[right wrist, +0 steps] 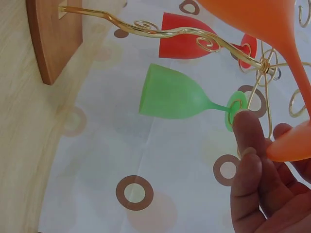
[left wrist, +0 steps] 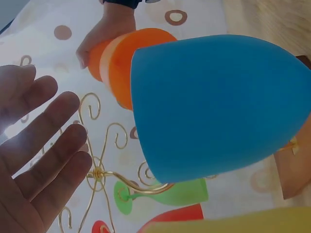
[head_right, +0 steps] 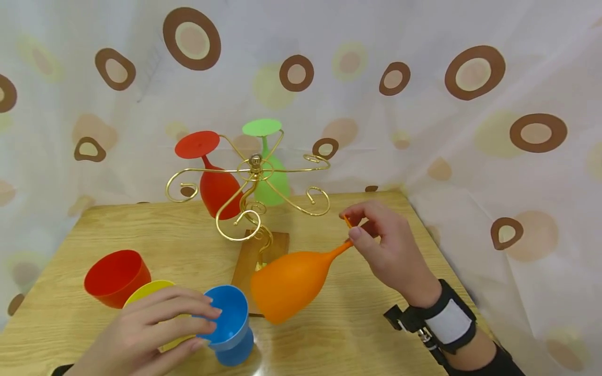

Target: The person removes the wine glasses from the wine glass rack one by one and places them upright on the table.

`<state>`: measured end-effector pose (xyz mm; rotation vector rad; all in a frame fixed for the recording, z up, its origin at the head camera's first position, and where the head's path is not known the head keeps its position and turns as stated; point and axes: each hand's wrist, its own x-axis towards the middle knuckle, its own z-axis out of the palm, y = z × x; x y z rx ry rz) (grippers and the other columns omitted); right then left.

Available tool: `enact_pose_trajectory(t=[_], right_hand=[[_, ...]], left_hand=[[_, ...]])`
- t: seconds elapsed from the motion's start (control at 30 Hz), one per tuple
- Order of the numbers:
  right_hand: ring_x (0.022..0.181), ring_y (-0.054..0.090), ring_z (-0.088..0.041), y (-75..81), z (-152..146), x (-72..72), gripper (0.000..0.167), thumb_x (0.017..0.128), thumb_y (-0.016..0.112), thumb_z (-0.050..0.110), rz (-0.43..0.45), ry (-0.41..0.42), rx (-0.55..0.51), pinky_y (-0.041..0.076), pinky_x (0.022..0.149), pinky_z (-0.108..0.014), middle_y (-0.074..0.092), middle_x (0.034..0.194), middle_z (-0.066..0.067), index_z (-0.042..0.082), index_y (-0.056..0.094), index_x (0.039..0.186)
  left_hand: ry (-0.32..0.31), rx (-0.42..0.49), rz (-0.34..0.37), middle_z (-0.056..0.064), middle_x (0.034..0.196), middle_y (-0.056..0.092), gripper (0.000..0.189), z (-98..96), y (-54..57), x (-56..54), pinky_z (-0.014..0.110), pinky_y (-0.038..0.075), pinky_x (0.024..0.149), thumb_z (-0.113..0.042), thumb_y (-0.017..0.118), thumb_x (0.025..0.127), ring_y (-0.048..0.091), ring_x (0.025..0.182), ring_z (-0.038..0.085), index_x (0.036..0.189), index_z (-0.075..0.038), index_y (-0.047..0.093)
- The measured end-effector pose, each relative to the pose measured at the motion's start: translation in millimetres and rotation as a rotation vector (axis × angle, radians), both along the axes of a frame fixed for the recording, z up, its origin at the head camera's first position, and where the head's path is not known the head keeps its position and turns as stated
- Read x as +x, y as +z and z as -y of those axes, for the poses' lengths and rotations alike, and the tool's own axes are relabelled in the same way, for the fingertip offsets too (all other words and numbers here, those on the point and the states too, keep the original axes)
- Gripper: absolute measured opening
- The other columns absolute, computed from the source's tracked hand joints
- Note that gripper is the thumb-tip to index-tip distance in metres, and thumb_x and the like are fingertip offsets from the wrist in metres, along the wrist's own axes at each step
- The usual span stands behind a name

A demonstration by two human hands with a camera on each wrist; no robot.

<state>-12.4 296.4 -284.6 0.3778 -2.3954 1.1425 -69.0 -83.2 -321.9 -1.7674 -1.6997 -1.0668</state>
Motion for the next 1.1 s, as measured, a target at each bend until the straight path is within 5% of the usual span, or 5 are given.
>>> enact_pose_trajectory(t=[0.2, 0.53, 0.8, 1.1], right_hand=[[0.074, 0.072, -0.012, -7.0, 1, 0.8, 0.026, 0.103, 0.053, 0.02, -0.013, 0.02, -0.096, 0.056, 0.071, -0.019, 0.063, 0.105, -0.001, 0.002, 0.065, 0.119], [0.078, 0.073, -0.023, -30.7, 14, -0.5, 0.035, 0.104, 0.054, 0.028, -0.03, 0.215, -0.519, 0.06, 0.084, -0.03, 0.06, 0.101, -0.009, -0.004, 0.061, 0.117], [0.088, 0.073, -0.022, -47.0, 19, -0.6, 0.039, 0.107, 0.041, 0.028, -0.034, 0.322, -0.553, 0.059, 0.088, -0.031, 0.058, 0.111, -0.006, -0.002, 0.057, 0.125], [0.094, 0.072, -0.022, -58.4, 16, 1.7, 0.038, 0.107, 0.034, 0.028, 0.142, 0.367, -0.567, 0.057, 0.091, -0.032, 0.056, 0.117, -0.004, 0.009, 0.05, 0.136]], left_hand=[[-0.036, 0.021, -0.037, 0.002, 0.102, 0.075, 0.017, -12.9, 2.0, -2.4, 0.026, 0.057, 0.087, -0.021, 0.067, 0.096, 0.068, 0.096, 0.02, 0.107, -0.009, 0.074], [-0.018, 0.012, -0.037, 0.0, 0.106, 0.074, 0.022, -28.5, 1.4, -2.8, 0.028, 0.056, 0.09, -0.023, 0.066, 0.097, 0.068, 0.1, 0.019, 0.112, -0.008, 0.073], [-0.005, 0.032, -0.039, -0.002, 0.101, 0.073, 0.022, -38.4, -1.5, 0.4, 0.027, 0.056, 0.089, -0.029, 0.066, 0.097, 0.066, 0.097, 0.017, 0.106, -0.009, 0.071], [0.029, 0.0, 0.096, -0.002, 0.106, 0.07, 0.035, -37.3, -2.1, 4.0, 0.022, 0.056, 0.086, -0.035, 0.073, 0.092, 0.063, 0.096, 0.013, 0.114, -0.008, 0.066]])
